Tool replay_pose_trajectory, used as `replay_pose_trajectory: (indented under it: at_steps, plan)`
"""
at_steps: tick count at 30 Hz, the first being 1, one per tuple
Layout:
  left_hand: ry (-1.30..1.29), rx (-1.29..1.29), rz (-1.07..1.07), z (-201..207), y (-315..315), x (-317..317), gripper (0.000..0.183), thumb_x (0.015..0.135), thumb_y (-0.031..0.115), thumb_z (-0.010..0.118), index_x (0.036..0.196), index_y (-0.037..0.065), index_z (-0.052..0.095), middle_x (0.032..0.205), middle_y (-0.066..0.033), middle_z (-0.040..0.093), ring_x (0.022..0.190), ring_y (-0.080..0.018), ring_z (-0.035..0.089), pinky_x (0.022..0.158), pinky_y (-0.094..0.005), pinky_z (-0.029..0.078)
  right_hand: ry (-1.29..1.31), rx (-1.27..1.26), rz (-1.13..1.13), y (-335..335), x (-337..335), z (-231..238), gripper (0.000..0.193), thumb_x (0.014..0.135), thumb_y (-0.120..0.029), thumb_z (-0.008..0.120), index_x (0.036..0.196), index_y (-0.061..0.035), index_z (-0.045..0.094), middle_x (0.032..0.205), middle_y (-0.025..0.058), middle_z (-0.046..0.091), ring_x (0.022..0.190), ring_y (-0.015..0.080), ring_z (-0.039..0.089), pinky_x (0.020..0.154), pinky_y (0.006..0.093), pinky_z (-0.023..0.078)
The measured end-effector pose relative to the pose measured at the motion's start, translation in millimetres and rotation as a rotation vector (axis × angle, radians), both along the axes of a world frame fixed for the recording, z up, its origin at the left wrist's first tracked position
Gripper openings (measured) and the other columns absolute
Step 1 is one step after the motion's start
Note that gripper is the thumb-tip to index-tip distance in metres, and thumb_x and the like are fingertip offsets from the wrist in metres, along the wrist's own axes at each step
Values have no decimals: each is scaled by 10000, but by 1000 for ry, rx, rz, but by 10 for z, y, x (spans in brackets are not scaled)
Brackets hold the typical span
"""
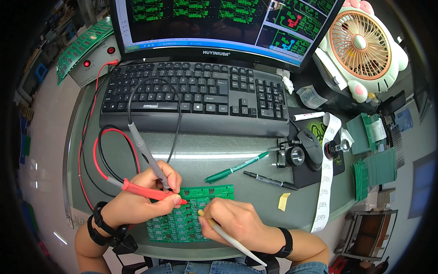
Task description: The user is using a multimeter and a magnifying lens to inspect and mark circuit boards.
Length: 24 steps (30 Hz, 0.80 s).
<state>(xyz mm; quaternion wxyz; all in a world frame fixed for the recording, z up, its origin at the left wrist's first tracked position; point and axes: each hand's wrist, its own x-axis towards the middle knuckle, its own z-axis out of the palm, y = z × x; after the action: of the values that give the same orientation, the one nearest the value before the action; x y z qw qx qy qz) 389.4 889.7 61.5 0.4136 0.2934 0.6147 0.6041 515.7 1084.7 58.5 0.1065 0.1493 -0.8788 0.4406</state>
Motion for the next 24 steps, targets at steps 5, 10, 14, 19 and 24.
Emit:
replay_pose_trajectory:
  at_steps: [5, 10, 14, 19, 24]
  plan:
    - [-29, 57, 87, -36, 30, 41, 183, 855, 40, 622, 944, 58, 463, 827, 17, 474, 696, -41, 433, 612, -220, 382, -31, -37, -16, 2, 4, 1, 189, 756, -7, 718, 813, -18, 538, 750, 83, 611, 589, 217, 613, 518, 303, 498]
    - [18, 0, -6, -13, -1, -1, 250, 849, -50, 584, 996, 58, 414, 960, -41, 502, 850, -107, 591, 746, -266, 500, 64, 11, -35, -19, -65, 61, 201, 751, 2, 726, 862, -17, 560, 792, 75, 629, 618, 212, 620, 537, 302, 504]
    - [-5, -1, 1, -11, -8, 3, 253, 846, -46, 592, 998, 56, 418, 959, -38, 504, 851, -106, 588, 742, -263, 498, 41, 40, -11, -62, -18, 14, 207, 742, 12, 723, 834, -33, 543, 769, 68, 608, 622, 217, 617, 531, 311, 500]
    - [17, 5, 11, -8, -10, 13, 247, 839, -40, 605, 992, 54, 435, 951, -24, 502, 847, -99, 579, 743, -259, 493, 32, 132, -6, -77, -8, -27, 211, 743, -13, 715, 794, -45, 513, 709, 66, 563, 592, 220, 598, 504, 317, 483]
    - [10, 28, 17, -35, -2, 12, 249, 832, -45, 609, 984, 57, 440, 951, -21, 500, 848, -94, 565, 746, -258, 489, 36, 148, -17, -84, -19, -33, 213, 746, -26, 705, 774, -49, 495, 683, 66, 545, 561, 218, 580, 487, 320, 472]
